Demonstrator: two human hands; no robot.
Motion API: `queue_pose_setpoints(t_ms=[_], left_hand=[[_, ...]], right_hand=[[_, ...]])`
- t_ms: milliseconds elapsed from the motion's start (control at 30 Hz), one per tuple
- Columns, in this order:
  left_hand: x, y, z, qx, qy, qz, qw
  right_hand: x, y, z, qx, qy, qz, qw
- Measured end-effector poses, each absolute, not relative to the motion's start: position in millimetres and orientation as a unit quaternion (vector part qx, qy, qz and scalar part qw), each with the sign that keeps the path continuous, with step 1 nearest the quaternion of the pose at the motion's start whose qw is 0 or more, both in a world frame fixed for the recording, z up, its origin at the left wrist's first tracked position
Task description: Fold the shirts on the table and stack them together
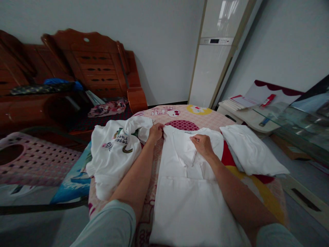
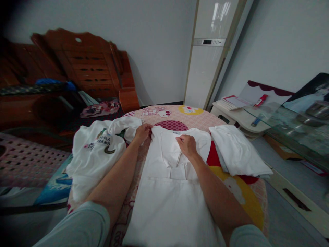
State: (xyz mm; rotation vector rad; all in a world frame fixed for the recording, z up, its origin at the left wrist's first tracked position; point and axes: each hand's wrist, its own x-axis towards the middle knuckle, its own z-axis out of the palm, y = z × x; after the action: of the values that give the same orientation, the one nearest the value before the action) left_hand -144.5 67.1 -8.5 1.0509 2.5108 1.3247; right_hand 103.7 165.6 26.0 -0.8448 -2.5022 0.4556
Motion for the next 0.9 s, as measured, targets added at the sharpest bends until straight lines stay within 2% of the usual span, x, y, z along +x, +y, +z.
queue_pose_setpoints(t_ms=[100,233,367,600,767,900], left_hand=[[-146,69,-11,0.368,0.816,0.442,0.061],[-145,69,-9,0.374,0.811,0.445,0.055],[-143,66,-7,0.376,0.808,0.448,0.076],[-141,63,-4,0.405,0.803,0.418,0.127],[-138,67,0,0.400,0.841,0.357,0.073],[-132,68,-4,0.413,0.854,0.315,0.028]], right_hand=[[103,164,30,-0.397,-0.882,0.130,0.218],[104,165,30,-0.455,-0.872,0.106,0.147],[105,167,28,-0.452,-0.878,0.108,0.117],[105,166,29,-0.451,-0.876,0.129,0.114],[105,171,26,-0.372,-0.900,0.131,0.187],[106,176,18,-0.362,-0.921,0.058,0.131]])
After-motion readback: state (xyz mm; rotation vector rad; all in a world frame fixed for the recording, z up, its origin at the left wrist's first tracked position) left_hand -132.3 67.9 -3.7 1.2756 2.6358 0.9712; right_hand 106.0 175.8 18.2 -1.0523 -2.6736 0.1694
